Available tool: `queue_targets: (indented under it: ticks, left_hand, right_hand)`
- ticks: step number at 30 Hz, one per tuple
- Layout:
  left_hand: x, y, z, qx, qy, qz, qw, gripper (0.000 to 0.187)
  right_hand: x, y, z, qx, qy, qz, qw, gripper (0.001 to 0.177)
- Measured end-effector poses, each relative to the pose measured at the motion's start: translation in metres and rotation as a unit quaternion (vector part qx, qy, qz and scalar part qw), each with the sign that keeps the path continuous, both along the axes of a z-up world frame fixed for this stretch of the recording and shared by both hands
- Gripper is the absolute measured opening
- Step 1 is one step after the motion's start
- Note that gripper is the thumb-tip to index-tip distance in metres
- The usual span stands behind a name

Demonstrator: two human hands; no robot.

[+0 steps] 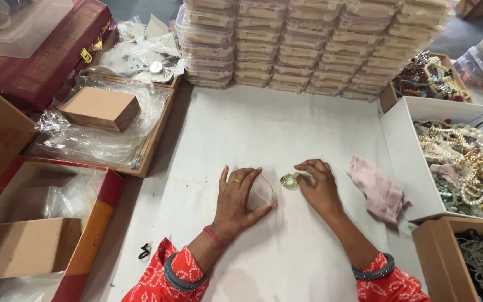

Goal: The person cleans a green ring with a pink cloth, places it in a small plastic bag, and then puts the bag into a beige pouch. They then wipe a clear plastic container with the cloth.

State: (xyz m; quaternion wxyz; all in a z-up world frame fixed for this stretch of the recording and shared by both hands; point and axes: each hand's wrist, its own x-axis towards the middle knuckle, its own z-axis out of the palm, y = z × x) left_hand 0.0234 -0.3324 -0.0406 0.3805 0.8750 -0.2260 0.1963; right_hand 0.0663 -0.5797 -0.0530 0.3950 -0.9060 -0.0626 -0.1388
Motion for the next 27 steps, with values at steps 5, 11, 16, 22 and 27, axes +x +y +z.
queue_targets:
  ticks: [5, 11, 16, 22, 27]
  left_hand:
    - [-0.002, -0.003, -0.001, 0.016, -0.011, -0.013, 1.0, 0.082]
    - [-0.003, -0.006, -0.001, 0.031, 0.001, -0.022, 0.999, 0.081]
    - [-0.004, -0.007, -0.002, 0.041, -0.014, -0.028, 0.999, 0.08]
    - [-0.005, -0.008, -0.001, 0.041, 0.001, -0.031, 0.999, 0.082]
    - [-0.005, -0.006, -0.003, 0.027, -0.005, -0.037, 0.999, 0.082]
  right_hand:
    - [0.004, -0.002, 0.001, -0.128, 0.001, 0.013, 0.992, 0.022]
    - [0.002, 0.004, 0.006, -0.188, 0.016, 0.033, 0.981, 0.019]
    - [-0.003, 0.015, 0.015, -0.262, 0.021, 0.046, 0.964, 0.013]
    - [-0.01, 0.016, 0.012, -0.404, -0.054, 0.05, 0.912, 0.012]
    - [-0.008, 0.011, 0.008, -0.388, -0.111, 0.073, 0.912, 0.007]
